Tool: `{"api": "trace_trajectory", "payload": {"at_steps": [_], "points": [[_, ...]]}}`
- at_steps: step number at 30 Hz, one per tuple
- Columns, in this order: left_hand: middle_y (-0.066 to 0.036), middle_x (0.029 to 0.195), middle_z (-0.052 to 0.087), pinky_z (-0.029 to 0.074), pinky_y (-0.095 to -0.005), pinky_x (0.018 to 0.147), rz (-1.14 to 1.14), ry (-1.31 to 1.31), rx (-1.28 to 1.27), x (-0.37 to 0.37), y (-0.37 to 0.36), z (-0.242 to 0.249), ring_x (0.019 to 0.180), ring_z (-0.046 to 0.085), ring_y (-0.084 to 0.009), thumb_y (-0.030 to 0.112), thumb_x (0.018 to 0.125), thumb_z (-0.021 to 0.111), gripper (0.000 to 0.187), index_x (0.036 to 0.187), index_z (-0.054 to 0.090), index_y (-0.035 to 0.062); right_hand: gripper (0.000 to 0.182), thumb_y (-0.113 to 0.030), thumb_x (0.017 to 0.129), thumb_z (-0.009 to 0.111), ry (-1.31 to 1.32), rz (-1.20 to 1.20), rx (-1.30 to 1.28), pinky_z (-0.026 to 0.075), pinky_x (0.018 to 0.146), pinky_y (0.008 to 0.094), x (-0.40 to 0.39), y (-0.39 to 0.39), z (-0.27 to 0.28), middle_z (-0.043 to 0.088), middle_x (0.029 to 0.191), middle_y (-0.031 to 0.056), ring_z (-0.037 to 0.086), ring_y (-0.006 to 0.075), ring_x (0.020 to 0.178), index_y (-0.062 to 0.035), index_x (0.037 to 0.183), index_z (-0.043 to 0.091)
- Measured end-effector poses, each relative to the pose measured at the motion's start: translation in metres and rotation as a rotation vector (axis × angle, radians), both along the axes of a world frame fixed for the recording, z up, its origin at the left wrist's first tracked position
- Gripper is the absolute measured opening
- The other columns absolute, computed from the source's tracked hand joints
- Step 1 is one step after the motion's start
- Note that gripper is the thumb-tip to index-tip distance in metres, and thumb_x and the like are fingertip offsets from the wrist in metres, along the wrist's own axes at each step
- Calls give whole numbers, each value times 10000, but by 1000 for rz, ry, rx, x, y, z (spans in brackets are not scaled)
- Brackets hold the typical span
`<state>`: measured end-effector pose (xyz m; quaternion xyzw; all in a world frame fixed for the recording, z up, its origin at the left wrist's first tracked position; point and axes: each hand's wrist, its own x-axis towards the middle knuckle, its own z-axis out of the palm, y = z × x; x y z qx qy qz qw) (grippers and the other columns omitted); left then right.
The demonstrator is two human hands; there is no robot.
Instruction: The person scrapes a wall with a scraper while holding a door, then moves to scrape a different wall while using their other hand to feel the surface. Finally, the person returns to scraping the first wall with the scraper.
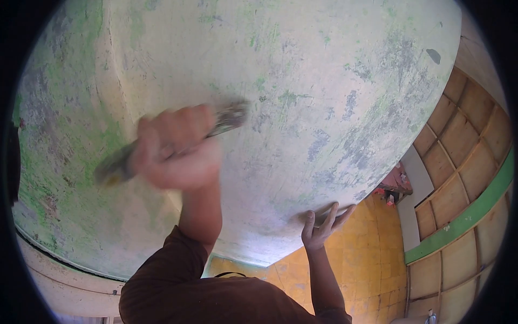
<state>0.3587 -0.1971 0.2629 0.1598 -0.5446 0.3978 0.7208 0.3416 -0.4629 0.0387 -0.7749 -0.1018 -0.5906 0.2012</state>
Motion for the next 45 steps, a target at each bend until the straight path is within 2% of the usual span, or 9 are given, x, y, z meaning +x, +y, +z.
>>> {"api": "trace_trajectory", "payload": {"at_steps": [12,15,18,20,25,29,36,39,45], "points": [[17,496,288,211,-323,473,-16,64,176,-4,-12,-13,429,219,-126,251,871,487,315,625,325,141,616,-245,917,538,48,-7,15,140,1091,549,-7,0,-5,29,1482,322,71,470,1383,23,1407,279],[-16,506,434,268,-302,439,-356,141,535,-8,-28,-52,423,348,-134,155,801,677,322,592,441,87,597,-181,830,649,133,68,110,171,1085,548,-22,0,-2,112,1470,323,139,461,1375,6,1342,404],[-13,520,473,328,-312,438,-216,312,1002,-8,-52,-128,435,412,-147,118,760,726,315,575,477,62,523,-188,803,660,239,147,77,191,1079,541,-54,-3,-1,220,1448,305,183,472,1359,1,1258,484],[-67,538,518,375,-304,468,-30,486,1369,-20,-72,-170,477,485,-163,145,773,711,235,646,554,25,485,-314,809,644,343,276,151,226,1064,542,-81,-2,-10,417,1360,240,275,460,1326,-14,1179,551],[-115,834,677,497,-340,707,-202,579,1802,-46,-110,-272,775,649,-205,204,824,653,220,987,663,58,627,-444,818,642,659,818,305,299,1046,516,-124,-4,-29,484,1304,224,373,426,1279,-11,1249,502],[-121,1200,570,434,-354,943,-497,578,1899,-65,-133,-282,1115,543,-253,205,835,629,405,1210,553,69,431,-240,799,708,858,827,512,363,1022,445,-140,-23,-47,509,1285,209,438,358,1249,-21,1151,592],[-137,1225,530,411,-369,969,-440,645,1961,-83,-210,-267,1167,506,-273,218,769,707,529,1243,511,90,201,-166,830,683,769,870,740,419,968,412,-159,-83,-55,623,1072,202,565,287,1096,2,923,624],[-160,1209,526,395,-364,979,-391,650,1957,-87,-244,-275,1174,495,-279,241,743,755,595,1244,493,56,177,-146,860,662,708,765,1088,498,737,308,-175,-120,-64,639,821,96,606,156,772,-4,834,561],[-131,1216,540,357,-336,1000,-223,788,1822,-91,-301,-332,1197,474,-227,287,861,661,454,1216,516,44,203,-192,861,667,609,431,1088,410,502,221,-211,-208,-71,514,657,12,500,76,553,-36,837,539]]}}
